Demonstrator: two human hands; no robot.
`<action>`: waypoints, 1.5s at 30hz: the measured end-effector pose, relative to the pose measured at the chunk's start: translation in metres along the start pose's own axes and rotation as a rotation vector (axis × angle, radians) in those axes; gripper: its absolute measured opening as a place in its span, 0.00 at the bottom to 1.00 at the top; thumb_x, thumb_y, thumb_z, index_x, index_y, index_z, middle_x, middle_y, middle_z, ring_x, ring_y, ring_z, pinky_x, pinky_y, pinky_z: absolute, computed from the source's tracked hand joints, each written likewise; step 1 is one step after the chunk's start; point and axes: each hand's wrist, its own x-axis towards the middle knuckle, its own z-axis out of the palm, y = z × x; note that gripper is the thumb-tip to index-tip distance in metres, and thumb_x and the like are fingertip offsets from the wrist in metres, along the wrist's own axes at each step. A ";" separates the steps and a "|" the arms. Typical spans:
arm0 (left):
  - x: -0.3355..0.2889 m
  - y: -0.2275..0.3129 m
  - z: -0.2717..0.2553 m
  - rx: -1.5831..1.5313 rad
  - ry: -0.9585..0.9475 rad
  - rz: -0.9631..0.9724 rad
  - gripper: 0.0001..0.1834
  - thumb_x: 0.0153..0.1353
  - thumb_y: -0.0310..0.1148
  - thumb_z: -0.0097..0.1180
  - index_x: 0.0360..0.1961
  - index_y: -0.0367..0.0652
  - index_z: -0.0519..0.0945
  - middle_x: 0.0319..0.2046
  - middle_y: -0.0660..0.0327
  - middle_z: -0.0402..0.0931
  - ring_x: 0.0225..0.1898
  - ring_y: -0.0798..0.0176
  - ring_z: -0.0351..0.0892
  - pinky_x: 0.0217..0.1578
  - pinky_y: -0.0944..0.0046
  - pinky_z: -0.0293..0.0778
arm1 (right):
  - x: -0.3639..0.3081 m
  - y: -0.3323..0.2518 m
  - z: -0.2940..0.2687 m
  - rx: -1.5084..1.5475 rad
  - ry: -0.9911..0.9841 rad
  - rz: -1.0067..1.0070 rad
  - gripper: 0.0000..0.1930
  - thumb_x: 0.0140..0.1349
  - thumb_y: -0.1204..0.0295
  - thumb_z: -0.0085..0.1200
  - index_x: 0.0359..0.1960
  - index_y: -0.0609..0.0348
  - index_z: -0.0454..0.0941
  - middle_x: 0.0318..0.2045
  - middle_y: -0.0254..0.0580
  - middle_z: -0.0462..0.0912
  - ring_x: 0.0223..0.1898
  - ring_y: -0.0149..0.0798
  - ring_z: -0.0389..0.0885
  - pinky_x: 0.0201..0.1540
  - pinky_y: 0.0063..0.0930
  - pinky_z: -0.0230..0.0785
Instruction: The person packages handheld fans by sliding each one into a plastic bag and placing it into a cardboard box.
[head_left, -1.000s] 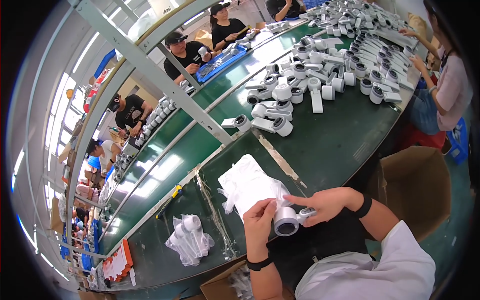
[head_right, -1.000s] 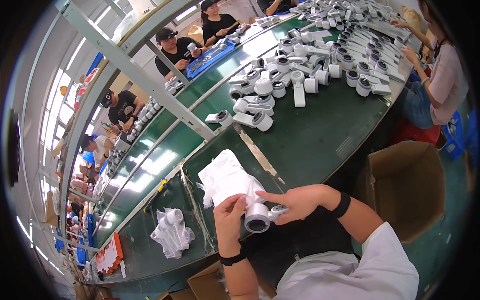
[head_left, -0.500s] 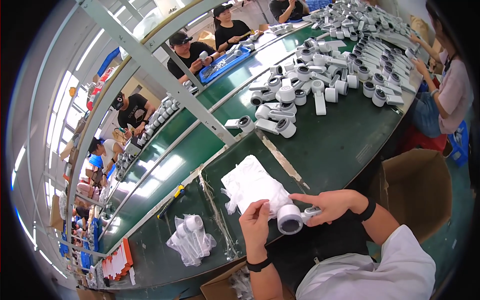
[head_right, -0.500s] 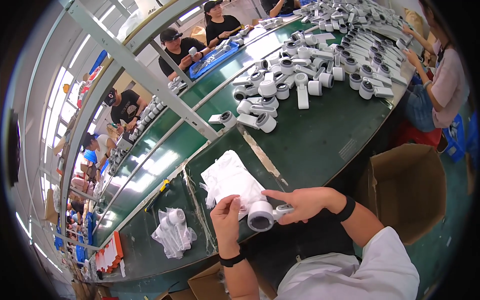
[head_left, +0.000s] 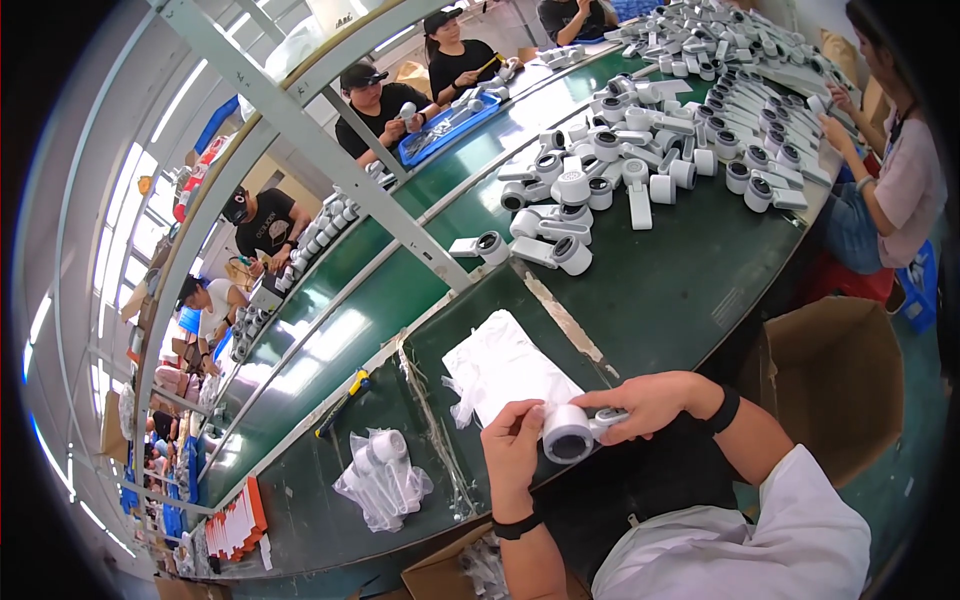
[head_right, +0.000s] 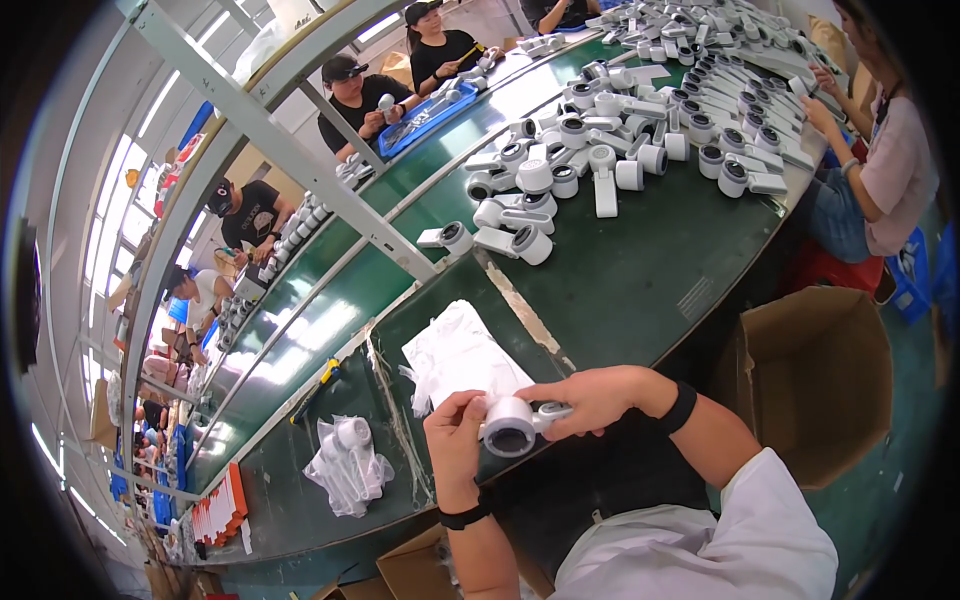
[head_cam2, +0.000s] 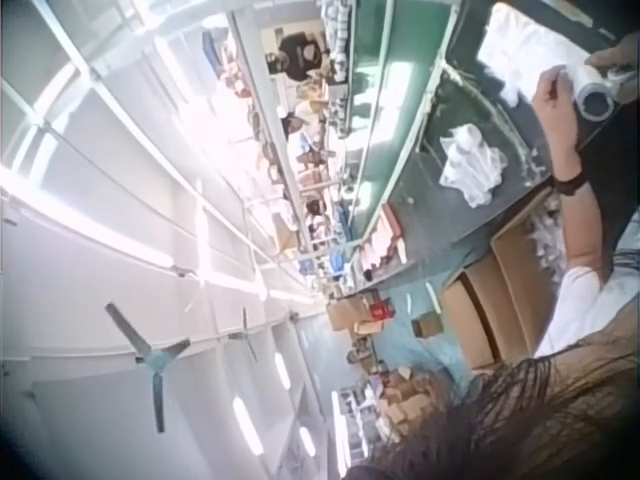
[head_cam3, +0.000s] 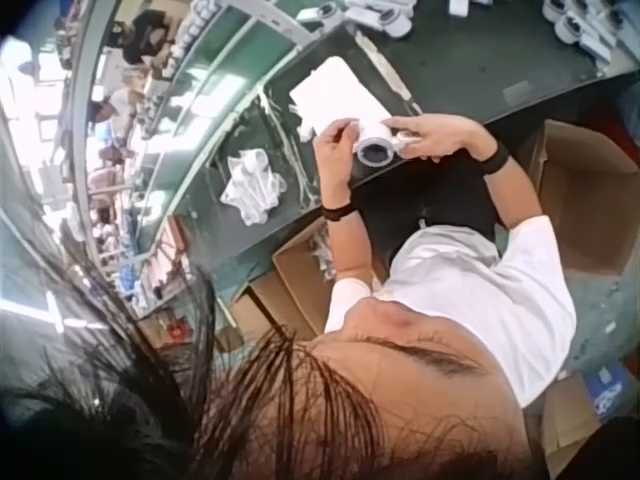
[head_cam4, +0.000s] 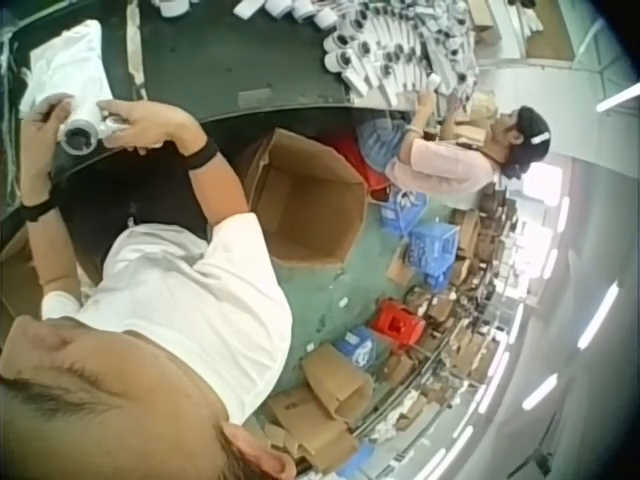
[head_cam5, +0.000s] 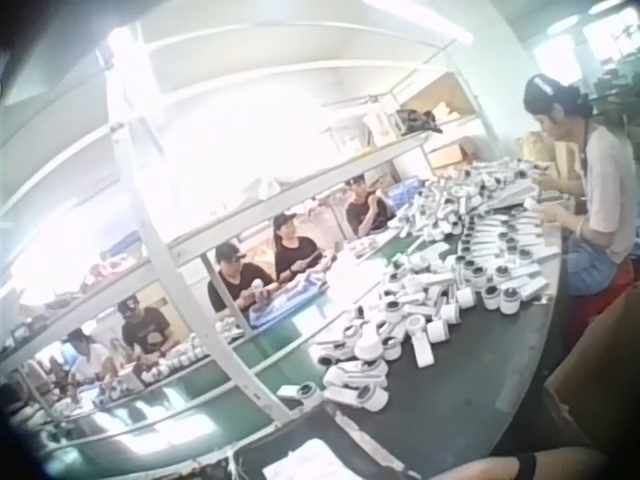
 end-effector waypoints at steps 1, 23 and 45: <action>0.000 0.000 0.000 0.000 0.001 -0.001 0.09 0.63 0.29 0.62 0.38 0.32 0.83 0.28 0.67 0.79 0.30 0.76 0.74 0.33 0.75 0.69 | -0.002 -0.002 0.001 0.000 -0.001 0.000 0.40 0.63 0.61 0.55 0.74 0.42 0.45 0.29 0.40 0.83 0.23 0.35 0.81 0.30 0.29 0.75; 0.006 -0.005 -0.003 -0.024 -0.008 0.042 0.08 0.62 0.29 0.63 0.38 0.34 0.83 0.29 0.67 0.79 0.30 0.75 0.74 0.31 0.75 0.69 | 0.008 -0.002 -0.006 -0.020 -0.026 0.044 0.41 0.63 0.59 0.55 0.74 0.42 0.44 0.29 0.41 0.82 0.22 0.35 0.79 0.30 0.27 0.74; -0.034 -0.002 0.034 0.395 -0.337 0.509 0.10 0.54 0.21 0.64 0.38 0.39 0.84 0.32 0.59 0.81 0.29 0.63 0.80 0.29 0.69 0.74 | 0.047 0.028 0.048 0.630 0.857 -0.328 0.35 0.65 0.70 0.56 0.70 0.60 0.51 0.55 0.43 0.73 0.54 0.33 0.72 0.56 0.27 0.67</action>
